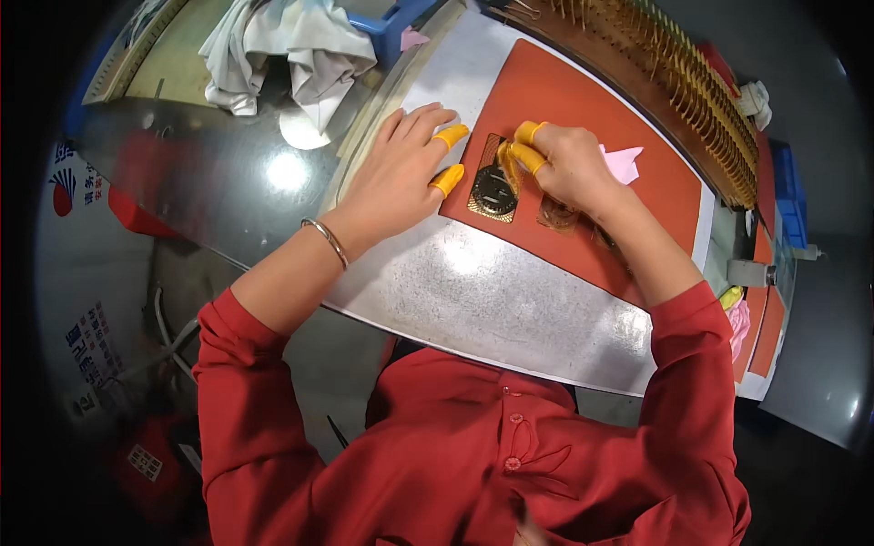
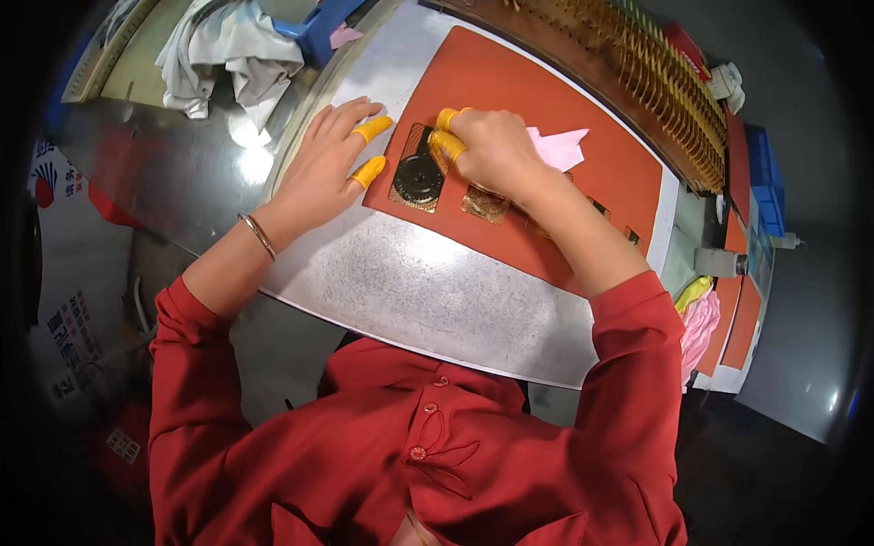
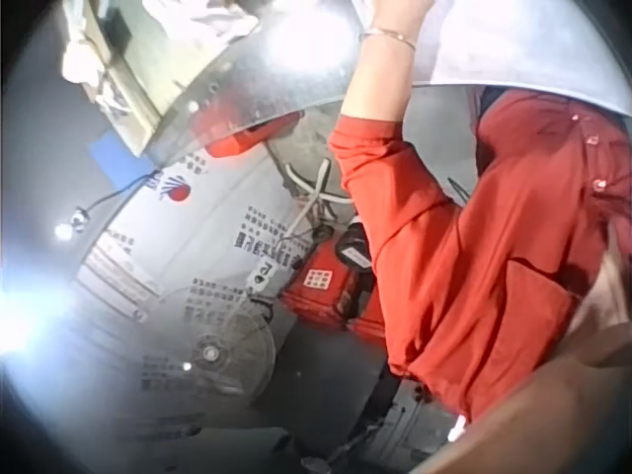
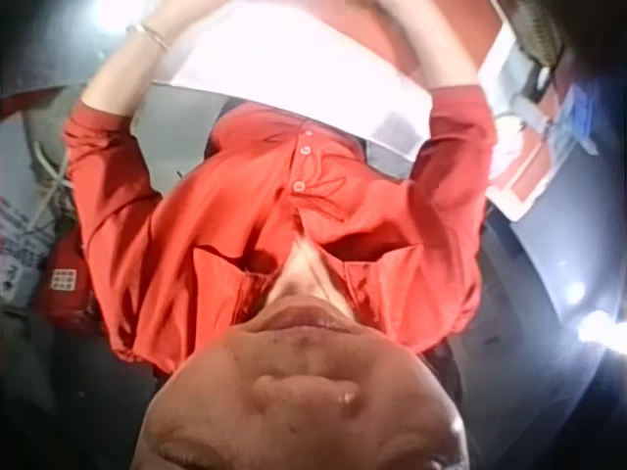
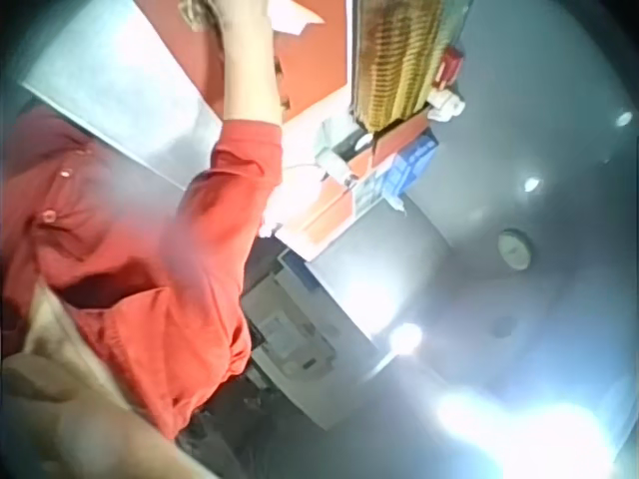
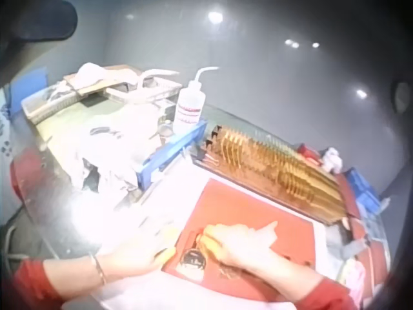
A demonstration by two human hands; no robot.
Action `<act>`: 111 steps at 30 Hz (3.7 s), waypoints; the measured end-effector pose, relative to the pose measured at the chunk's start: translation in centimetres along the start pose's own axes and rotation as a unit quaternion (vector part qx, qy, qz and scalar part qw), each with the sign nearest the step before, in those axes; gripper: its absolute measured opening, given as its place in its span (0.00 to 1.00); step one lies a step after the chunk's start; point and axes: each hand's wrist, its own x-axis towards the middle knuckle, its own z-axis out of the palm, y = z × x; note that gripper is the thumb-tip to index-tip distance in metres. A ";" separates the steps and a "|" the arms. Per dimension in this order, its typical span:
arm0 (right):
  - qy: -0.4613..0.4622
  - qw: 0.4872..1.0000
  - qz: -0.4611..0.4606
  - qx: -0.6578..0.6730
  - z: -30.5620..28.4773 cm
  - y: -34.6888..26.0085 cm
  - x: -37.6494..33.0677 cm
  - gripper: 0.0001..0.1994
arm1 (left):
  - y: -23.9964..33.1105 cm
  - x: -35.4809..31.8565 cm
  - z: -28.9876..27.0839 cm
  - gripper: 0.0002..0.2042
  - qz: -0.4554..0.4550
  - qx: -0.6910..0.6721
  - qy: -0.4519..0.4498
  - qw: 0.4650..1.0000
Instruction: The person cleans several gold-colored medals arranged on a red mat using a yellow cloth. They wipe each medal individually, occasionally picking up a bottle to apply liquid to the cloth before continuing to rub the surfaces of the medals.
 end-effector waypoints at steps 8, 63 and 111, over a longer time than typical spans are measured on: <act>-0.002 0.996 -0.082 -0.037 -2.4 -3.2 -7.4 0.04 | -0.2 0.0 -0.1 0.19 0.000 0.004 -0.003 1.000; -0.014 0.999 -0.017 -0.040 -3.6 8.1 -10.1 0.04 | 1.3 0.4 0.0 0.17 0.016 0.045 -0.005 0.999; -0.010 0.999 -0.003 -0.052 -3.3 9.6 -19.0 0.06 | 1.4 0.2 0.3 0.18 -0.023 0.022 -0.008 0.999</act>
